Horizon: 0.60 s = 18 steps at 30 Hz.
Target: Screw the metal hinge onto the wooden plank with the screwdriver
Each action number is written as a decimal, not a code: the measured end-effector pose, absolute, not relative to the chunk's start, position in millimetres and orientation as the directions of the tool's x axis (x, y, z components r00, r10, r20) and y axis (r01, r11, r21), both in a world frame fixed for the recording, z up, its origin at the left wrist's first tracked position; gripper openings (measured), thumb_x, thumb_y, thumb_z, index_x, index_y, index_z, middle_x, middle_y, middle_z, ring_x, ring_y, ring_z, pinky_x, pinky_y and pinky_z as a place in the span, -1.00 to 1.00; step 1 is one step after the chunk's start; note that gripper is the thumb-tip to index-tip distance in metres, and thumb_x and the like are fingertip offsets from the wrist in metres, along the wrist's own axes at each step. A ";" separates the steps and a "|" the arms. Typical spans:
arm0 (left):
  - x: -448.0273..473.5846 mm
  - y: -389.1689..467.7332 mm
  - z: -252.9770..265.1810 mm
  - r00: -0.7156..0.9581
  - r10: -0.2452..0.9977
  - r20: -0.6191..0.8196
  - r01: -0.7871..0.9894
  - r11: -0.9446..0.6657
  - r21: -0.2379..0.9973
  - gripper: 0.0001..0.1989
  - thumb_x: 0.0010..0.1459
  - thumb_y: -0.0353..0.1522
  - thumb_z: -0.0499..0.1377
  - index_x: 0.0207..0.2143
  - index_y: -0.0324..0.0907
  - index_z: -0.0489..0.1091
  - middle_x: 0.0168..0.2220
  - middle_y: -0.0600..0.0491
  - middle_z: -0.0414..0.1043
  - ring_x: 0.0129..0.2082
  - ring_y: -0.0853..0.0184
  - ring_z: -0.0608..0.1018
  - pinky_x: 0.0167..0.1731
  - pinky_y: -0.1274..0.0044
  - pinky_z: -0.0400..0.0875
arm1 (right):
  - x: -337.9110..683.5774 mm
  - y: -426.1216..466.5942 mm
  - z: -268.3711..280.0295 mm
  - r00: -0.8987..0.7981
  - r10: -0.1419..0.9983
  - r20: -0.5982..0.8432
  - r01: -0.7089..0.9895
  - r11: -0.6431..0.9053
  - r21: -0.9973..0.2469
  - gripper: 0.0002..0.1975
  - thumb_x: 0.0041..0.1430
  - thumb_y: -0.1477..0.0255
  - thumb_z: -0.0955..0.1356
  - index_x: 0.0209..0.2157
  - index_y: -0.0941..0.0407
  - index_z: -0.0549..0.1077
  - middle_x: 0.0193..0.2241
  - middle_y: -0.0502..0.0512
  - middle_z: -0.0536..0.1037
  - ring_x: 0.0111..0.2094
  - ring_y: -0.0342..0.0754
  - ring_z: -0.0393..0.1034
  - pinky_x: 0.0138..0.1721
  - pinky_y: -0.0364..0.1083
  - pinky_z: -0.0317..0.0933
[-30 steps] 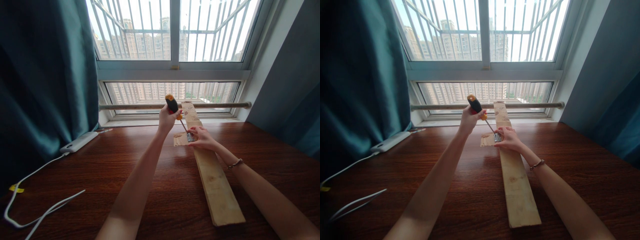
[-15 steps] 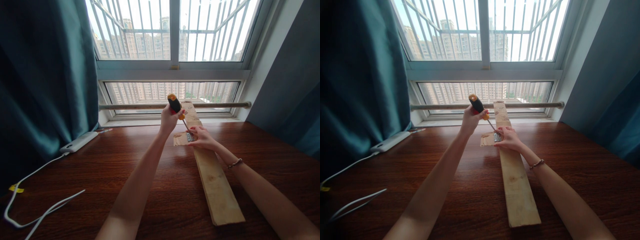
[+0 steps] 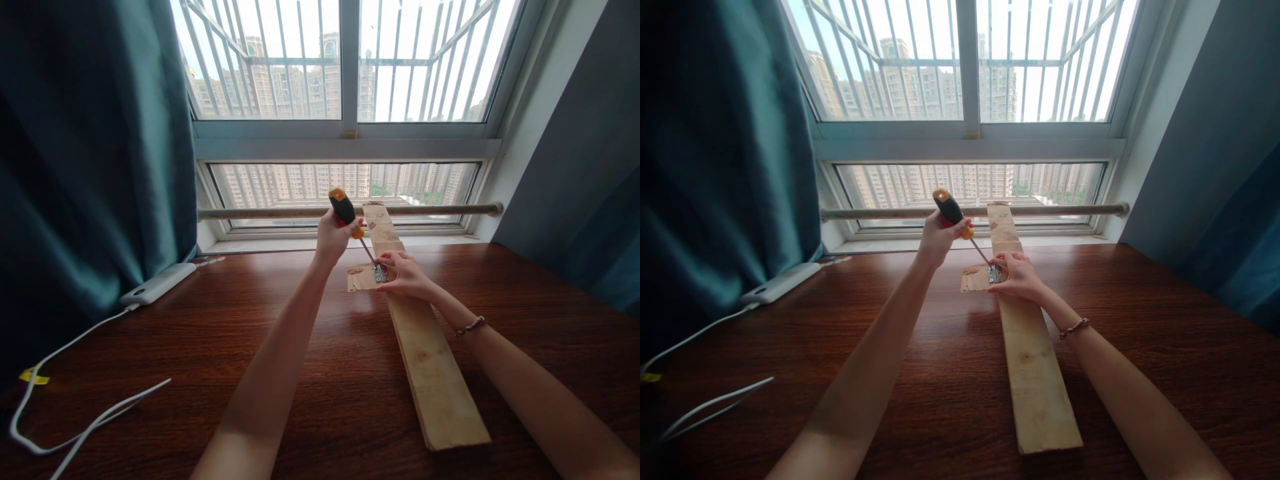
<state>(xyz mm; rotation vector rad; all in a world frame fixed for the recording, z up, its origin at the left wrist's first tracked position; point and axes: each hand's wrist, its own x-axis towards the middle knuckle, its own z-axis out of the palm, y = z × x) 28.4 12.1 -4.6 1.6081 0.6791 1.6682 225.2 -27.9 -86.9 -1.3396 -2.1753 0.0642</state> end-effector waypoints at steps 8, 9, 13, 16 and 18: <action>27.9 8.7 -2.2 0.078 0.791 0.606 -0.187 -0.586 0.789 -0.76 -0.21 -0.39 0.30 -0.46 -0.22 0.30 -0.52 0.07 0.42 -0.44 0.30 0.54 -0.45 0.50 0.40 | 224.5 -30.3 -84.3 -0.348 0.828 0.441 0.803 0.506 -0.316 -0.37 -0.20 0.11 0.45 -0.03 -0.04 0.35 -0.03 0.05 0.39 -0.01 0.11 0.21 0.05 0.10 0.02; 28.1 7.4 -1.3 0.081 0.795 0.601 -0.197 -0.578 0.792 -0.76 -0.21 -0.39 0.31 -0.46 -0.22 0.30 -0.52 0.07 0.43 -0.44 0.30 0.54 -0.46 0.50 0.40 | 224.4 -30.2 -84.4 -0.347 0.829 0.439 0.803 0.504 -0.316 -0.37 -0.19 0.11 0.45 -0.03 -0.04 0.35 -0.03 0.05 0.39 -0.01 0.10 0.21 0.05 0.10 0.02; 28.6 2.5 2.6 0.095 0.813 0.574 -0.260 -0.537 0.803 -0.74 -0.23 -0.40 0.32 -0.47 -0.22 0.29 -0.51 0.03 0.45 -0.45 0.29 0.54 -0.47 0.50 0.40 | 224.6 -29.3 -85.3 -0.336 0.832 0.442 0.805 0.497 -0.323 -0.36 -0.20 0.11 0.46 -0.04 0.00 0.35 -0.02 0.06 0.39 0.00 0.11 0.21 0.05 0.09 0.03; 29.3 1.9 2.7 0.091 0.810 0.580 -0.290 -0.535 0.793 -0.74 -0.22 -0.41 0.31 -0.46 -0.22 0.29 -0.50 0.04 0.46 -0.45 0.31 0.53 -0.47 0.50 0.40 | 224.9 -28.8 -85.8 -0.336 0.830 0.445 0.802 0.500 -0.327 -0.36 -0.21 0.11 0.46 -0.05 0.01 0.35 -0.02 0.07 0.39 0.01 0.11 0.21 0.05 0.09 0.04; 30.4 3.1 1.0 0.078 0.808 0.584 -0.287 -0.543 0.789 -0.75 -0.21 -0.41 0.31 -0.45 -0.22 0.29 -0.50 0.05 0.45 -0.45 0.32 0.53 -0.46 0.51 0.40 | 225.1 -28.5 -86.0 -0.339 0.829 0.445 0.799 0.503 -0.328 -0.36 -0.21 0.12 0.46 -0.04 0.02 0.35 -0.02 0.08 0.38 0.00 0.11 0.21 0.05 0.09 0.05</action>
